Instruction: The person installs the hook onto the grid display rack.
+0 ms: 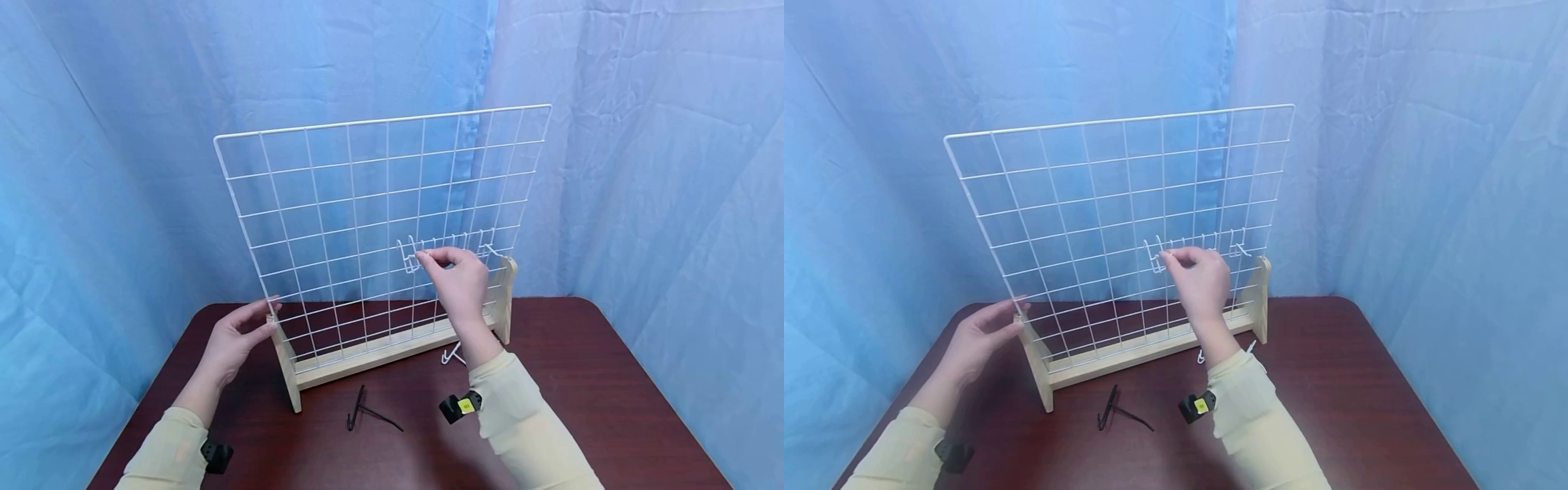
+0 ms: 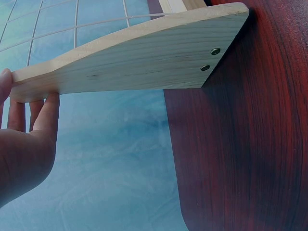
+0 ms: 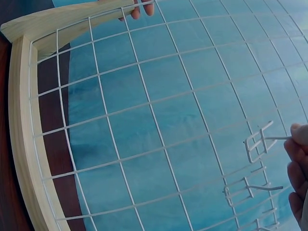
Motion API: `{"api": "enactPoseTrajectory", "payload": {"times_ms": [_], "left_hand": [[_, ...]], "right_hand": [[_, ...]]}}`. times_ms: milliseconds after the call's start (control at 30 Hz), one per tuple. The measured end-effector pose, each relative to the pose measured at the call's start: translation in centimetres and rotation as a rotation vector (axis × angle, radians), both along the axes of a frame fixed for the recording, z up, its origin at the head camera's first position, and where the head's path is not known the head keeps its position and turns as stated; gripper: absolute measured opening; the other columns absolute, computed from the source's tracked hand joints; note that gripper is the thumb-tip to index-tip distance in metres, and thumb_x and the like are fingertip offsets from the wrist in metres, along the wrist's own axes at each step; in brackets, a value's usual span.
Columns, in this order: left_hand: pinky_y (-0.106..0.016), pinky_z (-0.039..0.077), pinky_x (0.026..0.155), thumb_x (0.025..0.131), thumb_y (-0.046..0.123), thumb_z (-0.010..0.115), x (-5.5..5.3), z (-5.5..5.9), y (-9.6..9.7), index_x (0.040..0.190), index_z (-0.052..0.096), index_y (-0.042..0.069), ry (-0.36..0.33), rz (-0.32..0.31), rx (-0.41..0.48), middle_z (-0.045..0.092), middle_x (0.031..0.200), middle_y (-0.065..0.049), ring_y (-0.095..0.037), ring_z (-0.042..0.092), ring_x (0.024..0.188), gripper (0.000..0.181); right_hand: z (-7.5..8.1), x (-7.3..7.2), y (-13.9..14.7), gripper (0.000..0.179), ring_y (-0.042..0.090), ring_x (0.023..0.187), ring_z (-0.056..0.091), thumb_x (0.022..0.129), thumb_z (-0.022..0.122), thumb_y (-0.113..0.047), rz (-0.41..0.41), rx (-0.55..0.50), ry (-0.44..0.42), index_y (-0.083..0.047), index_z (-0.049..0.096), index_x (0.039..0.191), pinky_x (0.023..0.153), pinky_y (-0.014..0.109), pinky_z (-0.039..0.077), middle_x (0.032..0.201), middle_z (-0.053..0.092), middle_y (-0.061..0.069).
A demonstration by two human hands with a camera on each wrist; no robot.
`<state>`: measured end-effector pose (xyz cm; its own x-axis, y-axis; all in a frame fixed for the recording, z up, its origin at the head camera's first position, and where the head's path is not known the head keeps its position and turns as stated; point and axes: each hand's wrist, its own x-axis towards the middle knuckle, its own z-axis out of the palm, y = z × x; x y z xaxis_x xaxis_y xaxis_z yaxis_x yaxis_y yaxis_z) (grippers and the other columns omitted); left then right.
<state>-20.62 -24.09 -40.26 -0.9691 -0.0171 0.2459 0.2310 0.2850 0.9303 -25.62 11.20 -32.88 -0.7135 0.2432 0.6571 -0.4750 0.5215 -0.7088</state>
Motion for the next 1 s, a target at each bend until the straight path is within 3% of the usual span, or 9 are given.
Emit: {"api": "enactPoseTrajectory", "payload": {"times_ms": [300, 567, 733, 800, 1000], "left_hand": [[-0.014, 0.041, 0.092, 0.091, 0.007, 0.071, 0.0, 0.0, 0.0, 0.139, 0.056, 0.0, -0.004, -0.005, 0.003, 0.068, 0.119, 0.008, -0.005, 0.051, 0.118, 0.05], [-0.015, 0.041, 0.093, 0.092, 0.006, 0.07, 0.1, 0.1, 0.0, 0.139, 0.056, 0.002, -0.014, 0.002, -0.004, 0.068, 0.12, 0.009, -0.01, 0.05, 0.121, 0.05], [-0.013, 0.04, 0.093, 0.092, 0.007, 0.07, 0.0, 0.0, 0.0, 0.139, 0.056, 0.001, -0.013, 0.002, -0.007, 0.067, 0.118, 0.013, -0.013, 0.049, 0.123, 0.05], [-0.015, 0.04, 0.094, 0.092, 0.007, 0.07, 0.0, 0.1, 0.0, 0.139, 0.056, 0.002, -0.014, 0.004, -0.01, 0.068, 0.119, 0.011, -0.01, 0.05, 0.122, 0.05], [-0.018, 0.041, 0.096, 0.092, 0.009, 0.071, 0.0, 0.0, 0.0, 0.139, 0.057, 0.003, -0.018, 0.012, -0.025, 0.067, 0.125, -0.003, -0.004, 0.05, 0.118, 0.05]], "right_hand": [[-0.2, -0.4, -0.6, 0.014, 0.023, 0.079, 0.061, 0.081, 0.083, -0.023, -0.024, -0.002, 0.016, -0.01, 0.081, 0.08, 0.072, 0.037, 0.044, 0.072, 0.072, 0.003], [-0.7, -0.8, -0.9, 0.014, 0.022, 0.079, 0.066, 0.081, 0.082, -0.025, -0.024, 0.025, 0.034, -0.011, 0.081, 0.08, 0.09, 0.038, 0.045, 0.074, 0.074, 0.002], [-1.2, -1.0, -1.0, 0.012, 0.024, 0.08, 0.064, 0.081, 0.082, -0.024, -0.028, 0.048, 0.026, -0.011, 0.081, 0.082, 0.083, 0.038, 0.046, 0.077, 0.074, 0.002], [-1.4, -0.9, -0.9, 0.013, 0.024, 0.081, 0.063, 0.081, 0.083, -0.024, -0.023, 0.053, 0.024, -0.012, 0.082, 0.083, 0.077, 0.039, 0.044, 0.079, 0.075, 0.002], [-1.9, -0.8, -0.6, 0.018, 0.023, 0.088, 0.061, 0.081, 0.083, -0.023, 0.034, 0.053, 0.041, -0.011, 0.082, 0.093, 0.083, 0.038, 0.043, 0.087, 0.076, 0.003]]}}
